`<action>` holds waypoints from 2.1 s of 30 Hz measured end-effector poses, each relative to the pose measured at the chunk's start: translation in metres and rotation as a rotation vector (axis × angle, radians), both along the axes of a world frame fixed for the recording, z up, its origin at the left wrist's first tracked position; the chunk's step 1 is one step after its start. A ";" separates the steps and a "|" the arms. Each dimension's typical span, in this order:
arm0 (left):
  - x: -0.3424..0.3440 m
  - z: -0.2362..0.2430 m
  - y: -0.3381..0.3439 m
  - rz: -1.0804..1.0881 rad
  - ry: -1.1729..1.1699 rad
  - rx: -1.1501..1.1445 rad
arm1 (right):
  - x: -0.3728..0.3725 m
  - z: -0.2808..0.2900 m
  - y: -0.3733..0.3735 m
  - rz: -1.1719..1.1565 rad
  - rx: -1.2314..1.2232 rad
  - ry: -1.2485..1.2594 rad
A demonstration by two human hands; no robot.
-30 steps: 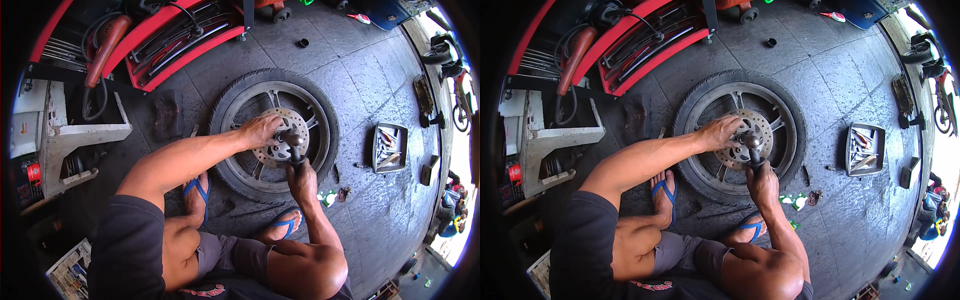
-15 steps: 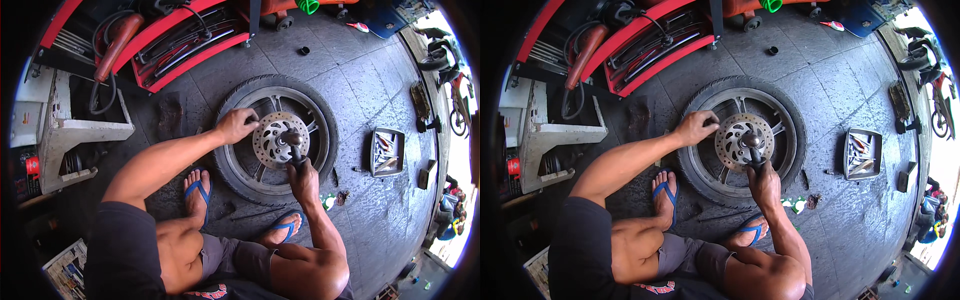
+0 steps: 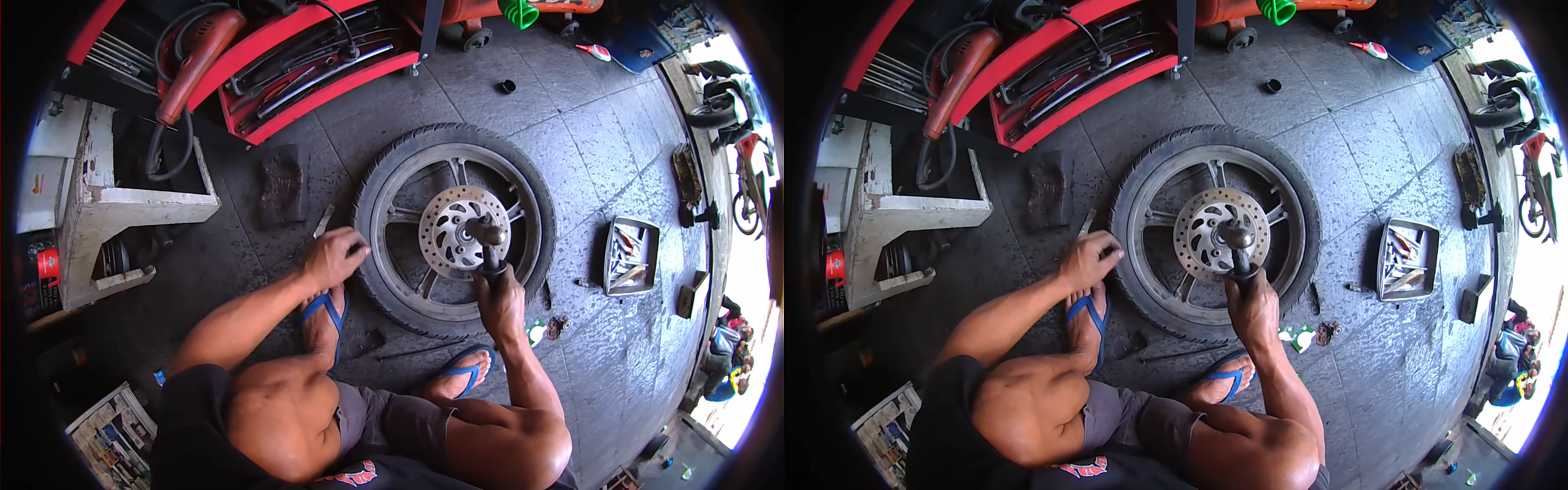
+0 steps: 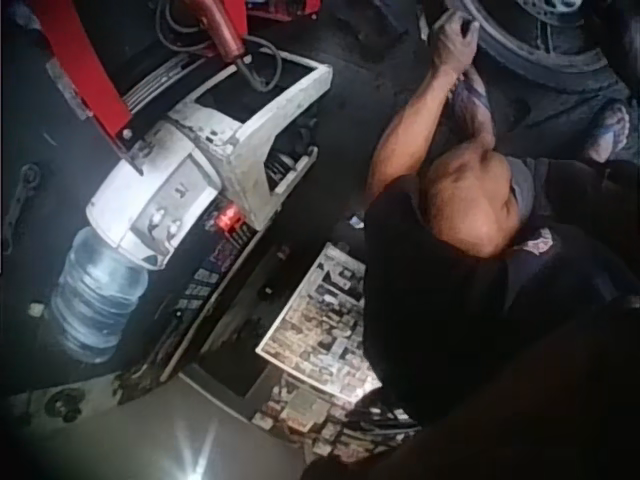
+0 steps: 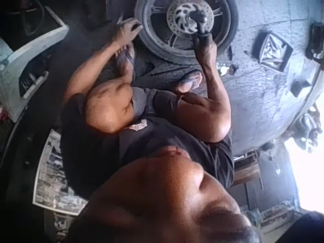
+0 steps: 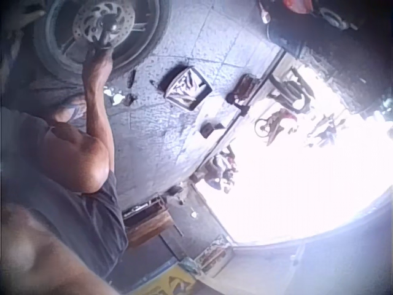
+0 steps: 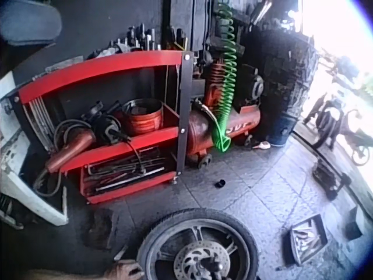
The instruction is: The person removes the wheel from a motorcycle and uses a hammer and a punch to knock out the old bearing from the hub. They then apply grease to the hub and the new bearing before tapping the new bearing into place using a hammer.
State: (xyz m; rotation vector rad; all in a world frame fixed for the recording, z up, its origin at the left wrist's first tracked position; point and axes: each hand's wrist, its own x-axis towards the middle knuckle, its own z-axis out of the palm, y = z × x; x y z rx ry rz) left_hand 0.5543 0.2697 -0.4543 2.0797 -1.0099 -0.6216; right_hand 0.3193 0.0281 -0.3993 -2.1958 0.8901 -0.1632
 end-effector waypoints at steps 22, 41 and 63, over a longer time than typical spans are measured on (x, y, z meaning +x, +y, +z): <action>-0.062 -0.023 -0.067 -0.547 -0.504 -0.230 | 0.002 0.008 0.004 0.000 0.011 0.124; -0.193 -0.088 0.000 -1.136 -0.060 0.355 | -0.006 0.000 -0.006 0.021 -0.015 0.133; -0.123 -0.042 0.023 -0.907 0.425 -0.112 | 0.003 0.003 -0.002 -0.008 0.052 0.021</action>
